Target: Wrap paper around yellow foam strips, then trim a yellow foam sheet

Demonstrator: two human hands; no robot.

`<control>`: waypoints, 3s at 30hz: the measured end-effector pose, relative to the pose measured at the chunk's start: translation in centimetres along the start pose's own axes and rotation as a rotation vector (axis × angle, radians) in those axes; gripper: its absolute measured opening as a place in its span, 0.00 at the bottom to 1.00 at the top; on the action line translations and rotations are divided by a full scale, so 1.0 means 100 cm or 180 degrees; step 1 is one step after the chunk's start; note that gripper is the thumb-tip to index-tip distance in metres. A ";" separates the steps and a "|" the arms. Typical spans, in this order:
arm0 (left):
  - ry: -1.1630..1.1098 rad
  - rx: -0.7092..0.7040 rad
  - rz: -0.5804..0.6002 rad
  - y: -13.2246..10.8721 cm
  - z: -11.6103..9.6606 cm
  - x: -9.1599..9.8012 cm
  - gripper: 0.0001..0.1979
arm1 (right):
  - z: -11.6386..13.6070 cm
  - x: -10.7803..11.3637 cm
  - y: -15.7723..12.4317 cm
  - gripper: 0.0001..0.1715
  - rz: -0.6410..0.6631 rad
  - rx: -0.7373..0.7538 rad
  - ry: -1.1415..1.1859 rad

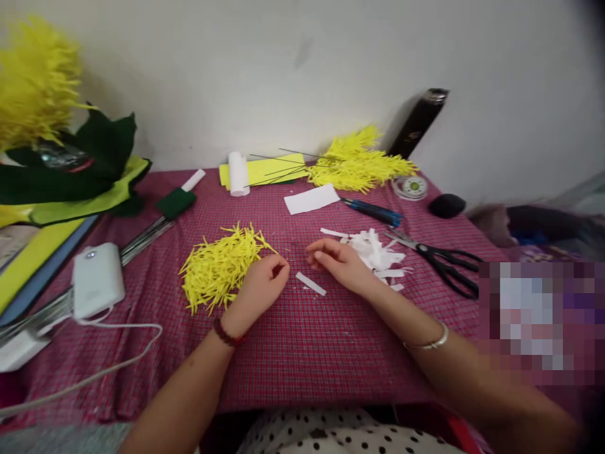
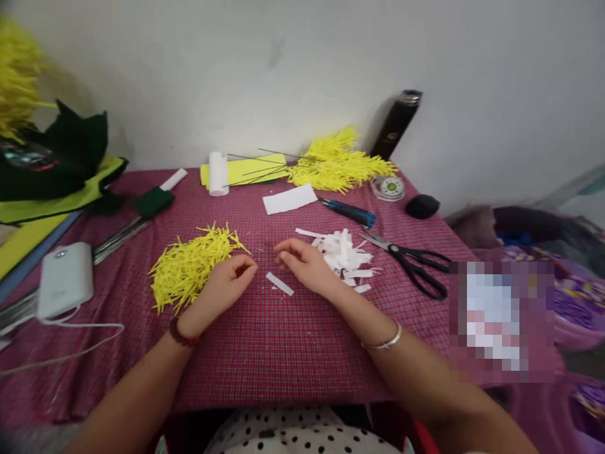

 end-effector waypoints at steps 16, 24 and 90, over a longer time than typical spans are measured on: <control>0.0391 -0.1049 0.0113 0.003 -0.002 -0.020 0.08 | -0.009 -0.001 -0.008 0.14 0.0407 0.0198 -0.0840; -0.0431 -0.0575 -0.0133 0.002 0.003 -0.012 0.05 | -0.002 -0.011 -0.018 0.12 0.0552 0.0478 -0.1710; -0.0962 -0.0633 -0.1000 -0.021 -0.028 -0.016 0.09 | 0.005 -0.020 -0.033 0.09 -0.0394 -0.0082 0.0514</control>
Point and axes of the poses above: each hand's wrist, its own y-axis towards the middle knuckle, its own x-axis out of the back of the hand, z = x × y, the point moved 3 cm from there along y, towards the middle knuckle, and after that the axes turned 6 degrees about -x, right-handed, at the moved point
